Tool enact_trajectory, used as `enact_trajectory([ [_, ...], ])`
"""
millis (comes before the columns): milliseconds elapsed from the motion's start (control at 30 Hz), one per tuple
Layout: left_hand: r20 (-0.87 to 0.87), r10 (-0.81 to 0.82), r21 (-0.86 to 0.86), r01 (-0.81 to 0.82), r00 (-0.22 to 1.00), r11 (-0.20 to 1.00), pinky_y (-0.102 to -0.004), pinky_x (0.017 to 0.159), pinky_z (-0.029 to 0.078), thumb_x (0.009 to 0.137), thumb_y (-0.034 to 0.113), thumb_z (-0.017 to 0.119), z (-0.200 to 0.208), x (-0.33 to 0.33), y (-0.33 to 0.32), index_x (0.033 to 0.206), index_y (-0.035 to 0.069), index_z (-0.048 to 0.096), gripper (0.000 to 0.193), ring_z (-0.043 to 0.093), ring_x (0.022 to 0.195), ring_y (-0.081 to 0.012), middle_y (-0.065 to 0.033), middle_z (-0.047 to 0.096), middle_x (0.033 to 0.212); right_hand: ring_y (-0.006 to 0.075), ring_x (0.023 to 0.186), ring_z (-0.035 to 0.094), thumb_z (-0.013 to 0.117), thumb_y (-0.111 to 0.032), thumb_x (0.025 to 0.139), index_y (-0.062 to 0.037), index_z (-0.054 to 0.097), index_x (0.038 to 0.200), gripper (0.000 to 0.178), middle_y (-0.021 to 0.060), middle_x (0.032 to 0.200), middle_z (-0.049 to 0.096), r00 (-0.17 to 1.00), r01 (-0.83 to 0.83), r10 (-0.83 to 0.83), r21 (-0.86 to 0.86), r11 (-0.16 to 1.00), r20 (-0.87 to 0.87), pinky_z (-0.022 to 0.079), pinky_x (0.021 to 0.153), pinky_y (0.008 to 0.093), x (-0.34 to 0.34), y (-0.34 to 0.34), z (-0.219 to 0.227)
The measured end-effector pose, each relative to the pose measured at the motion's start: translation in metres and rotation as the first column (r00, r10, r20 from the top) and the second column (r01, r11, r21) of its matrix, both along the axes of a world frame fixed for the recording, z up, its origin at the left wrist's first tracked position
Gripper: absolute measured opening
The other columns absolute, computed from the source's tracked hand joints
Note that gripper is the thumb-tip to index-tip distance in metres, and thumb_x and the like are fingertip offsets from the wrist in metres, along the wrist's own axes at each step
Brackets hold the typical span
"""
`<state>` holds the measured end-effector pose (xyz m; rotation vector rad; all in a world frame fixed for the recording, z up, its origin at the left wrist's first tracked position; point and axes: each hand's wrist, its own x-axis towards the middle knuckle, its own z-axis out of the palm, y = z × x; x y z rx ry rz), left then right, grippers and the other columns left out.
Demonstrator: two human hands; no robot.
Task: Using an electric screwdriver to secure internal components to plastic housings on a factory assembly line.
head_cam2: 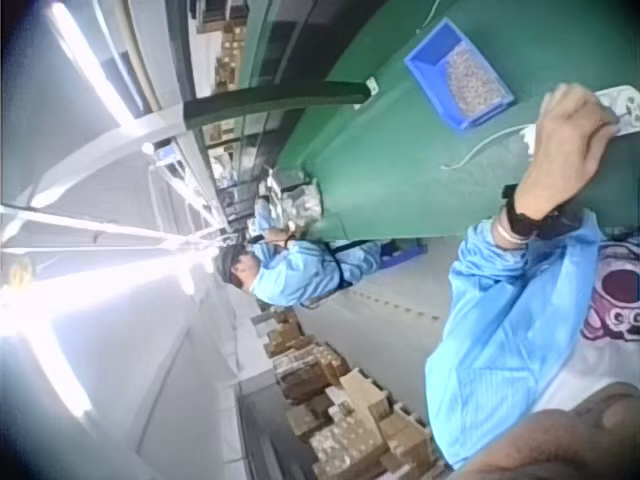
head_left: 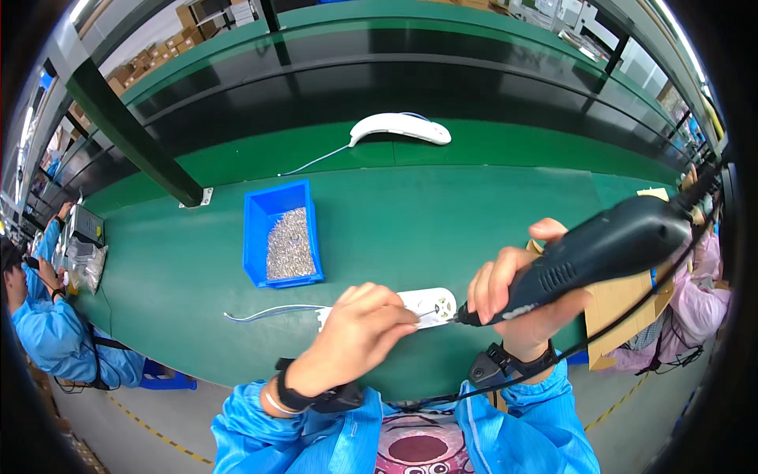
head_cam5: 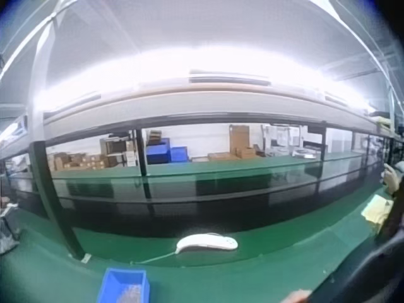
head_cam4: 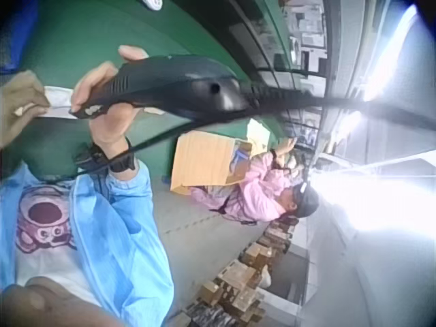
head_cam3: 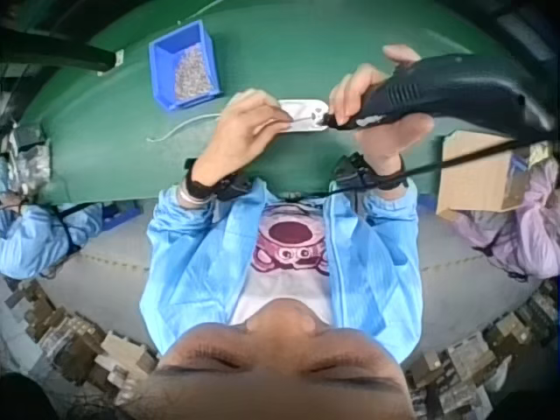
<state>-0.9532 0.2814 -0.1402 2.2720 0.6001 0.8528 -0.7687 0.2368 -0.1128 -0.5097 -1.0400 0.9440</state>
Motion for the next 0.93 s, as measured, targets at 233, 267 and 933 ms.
enact_trajectory([
  [233,-0.051,0.04,0.028,-0.039,0.998,0.999,-0.0327,0.072,0.034,0.065,0.008,0.067,-0.024,0.021,-0.012,0.076,0.008,0.06,0.013,0.051,0.077,-0.0196,-0.0012,0.053,0.075,0.0165,0.039,0.048,0.039,-0.069,0.072,-0.0103,0.026,0.115,0.074,0.0068,0.054,0.047,0.999,0.02,-0.023,0.058,0.998,0.042,0.043,0.04,0.0295,-0.005,-0.002,0.0],
  [267,-0.052,0.035,0.025,-0.033,0.998,0.999,-0.0327,0.072,0.034,0.065,0.008,0.067,-0.025,0.022,-0.012,0.076,0.008,0.06,0.013,0.051,0.077,-0.0196,-0.0012,0.053,0.075,0.0168,0.039,0.048,0.039,-0.069,0.072,-0.0101,0.026,0.115,0.074,0.007,0.054,0.047,0.998,0.017,-0.019,0.035,0.999,0.052,0.043,0.04,0.0296,-0.005,-0.003,0.0],
  [933,0.037,0.163,-0.039,-0.161,0.986,0.986,-0.0358,0.081,0.029,0.064,0.006,0.068,-0.033,0.028,-0.016,0.073,0.011,0.06,0.012,0.052,0.075,-0.0159,0.0022,0.056,0.073,0.0192,0.046,0.052,0.045,-0.062,0.076,-0.0061,0.029,0.112,0.068,0.0121,0.062,0.052,0.989,-0.091,0.062,0.224,0.97,0.135,0.046,0.046,0.0287,-0.007,0.009,-0.021],
])
